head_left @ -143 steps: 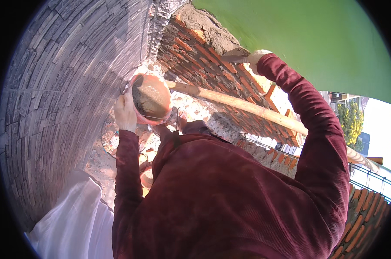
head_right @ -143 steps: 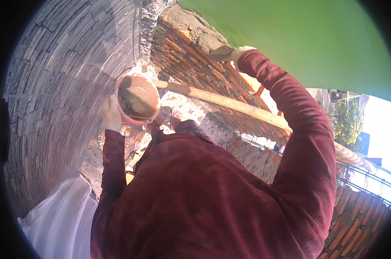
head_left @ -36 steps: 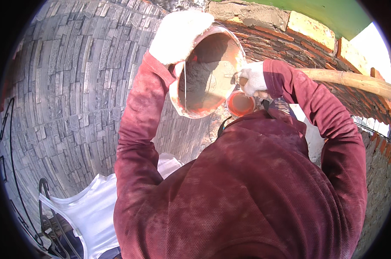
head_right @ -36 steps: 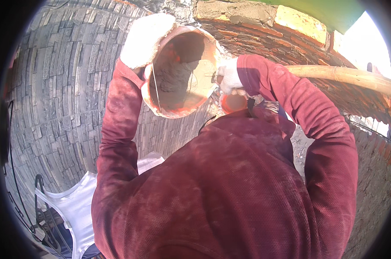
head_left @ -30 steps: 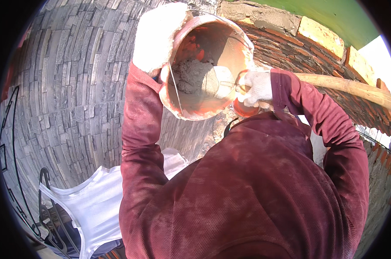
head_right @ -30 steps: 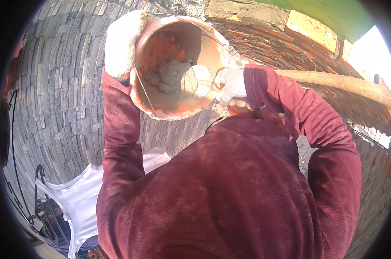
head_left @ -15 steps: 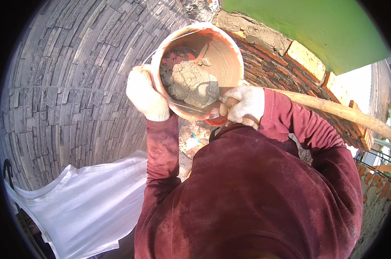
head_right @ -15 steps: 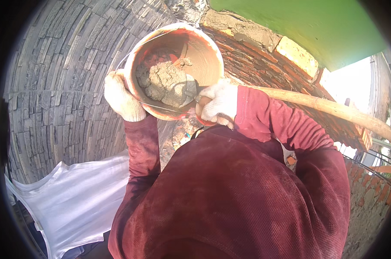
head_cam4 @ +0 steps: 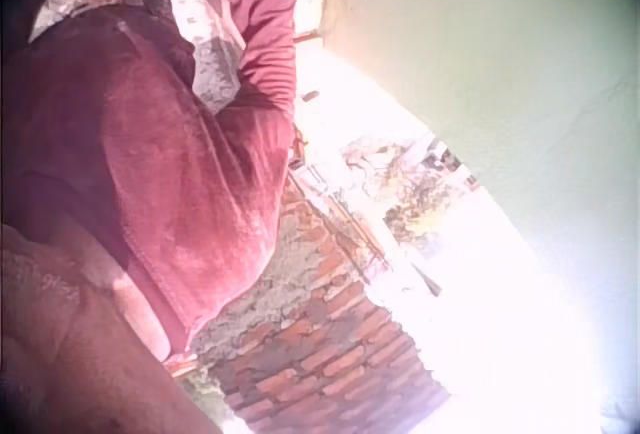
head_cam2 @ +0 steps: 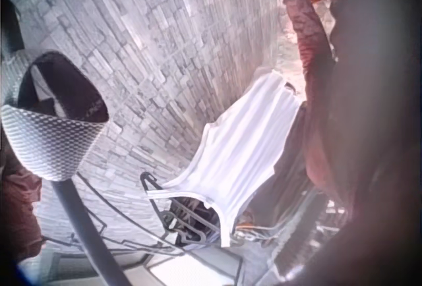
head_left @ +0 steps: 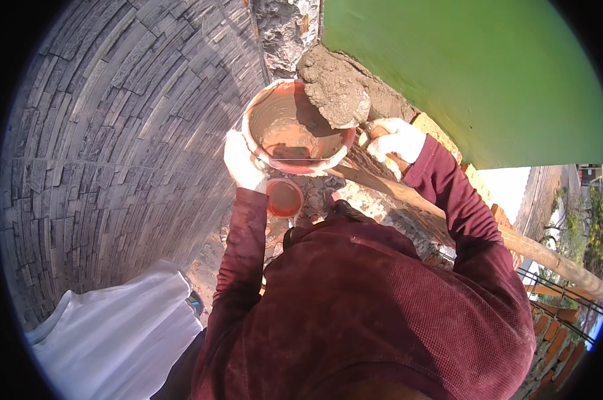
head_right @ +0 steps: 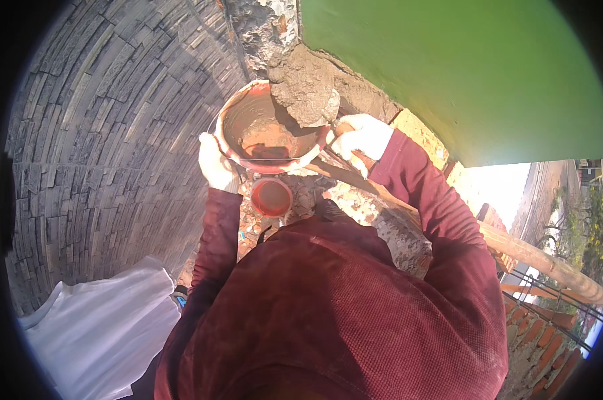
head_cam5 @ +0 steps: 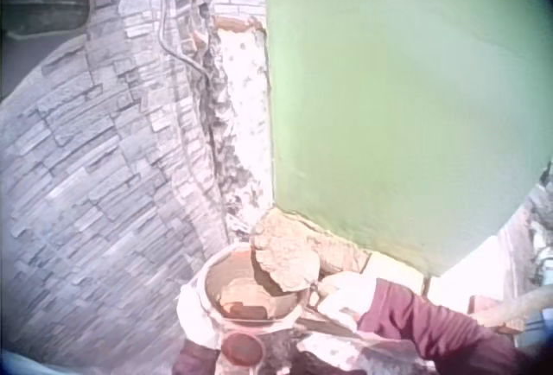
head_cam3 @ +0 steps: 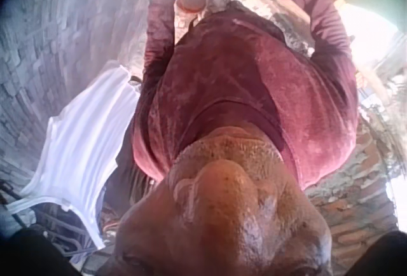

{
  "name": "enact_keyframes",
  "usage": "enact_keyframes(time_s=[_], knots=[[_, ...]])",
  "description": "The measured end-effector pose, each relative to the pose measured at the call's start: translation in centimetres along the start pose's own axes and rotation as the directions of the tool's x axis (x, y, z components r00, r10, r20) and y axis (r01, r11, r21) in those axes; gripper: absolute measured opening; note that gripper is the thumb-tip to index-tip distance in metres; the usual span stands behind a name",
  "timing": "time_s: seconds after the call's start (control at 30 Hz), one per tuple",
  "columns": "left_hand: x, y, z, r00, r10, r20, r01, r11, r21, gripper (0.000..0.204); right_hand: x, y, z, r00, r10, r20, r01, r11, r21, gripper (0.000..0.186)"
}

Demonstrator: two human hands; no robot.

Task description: The person lays bricks on a wall using a trowel to apply mortar. They pick up bricks, place them, and tap them into position while repeatedly scooping mortar from a bucket.

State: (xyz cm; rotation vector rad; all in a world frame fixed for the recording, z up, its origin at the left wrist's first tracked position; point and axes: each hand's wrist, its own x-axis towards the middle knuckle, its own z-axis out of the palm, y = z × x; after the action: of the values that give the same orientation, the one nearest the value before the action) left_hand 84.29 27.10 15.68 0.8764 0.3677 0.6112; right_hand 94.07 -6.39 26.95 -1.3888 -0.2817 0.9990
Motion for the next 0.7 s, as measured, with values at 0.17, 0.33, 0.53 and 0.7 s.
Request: enact_keyframes(time_s=[0.17,0.33,0.53,0.7], knots=[[0.6,-3.4,0.3,0.995,-0.068,-0.074,0.057,0.988,-0.144,0.011,6.2,-0.5,-4.3,0.869,-0.321,-0.376,-0.200,0.467,-0.861,0.024],[0.6,-6.3,1.7,0.988,-0.020,-0.156,0.086,0.900,0.427,0.025,12.2,4.8,-9.4,0.794,-0.490,-0.361,-0.346,0.125,-0.930,0.036],[0.6,-7.5,1.1,0.981,-0.049,-0.190,0.166,0.724,0.669,0.034,7.6,-2.1,-7.7,0.833,0.119,-0.540,-0.374,0.841,-0.392,0.026],[0.4,-8.5,3.7,0.959,-0.228,-0.169,0.280,0.862,0.424,0.032,9.4,-0.8,-11.4,0.803,0.354,-0.479,-0.519,0.811,-0.270,0.033]])
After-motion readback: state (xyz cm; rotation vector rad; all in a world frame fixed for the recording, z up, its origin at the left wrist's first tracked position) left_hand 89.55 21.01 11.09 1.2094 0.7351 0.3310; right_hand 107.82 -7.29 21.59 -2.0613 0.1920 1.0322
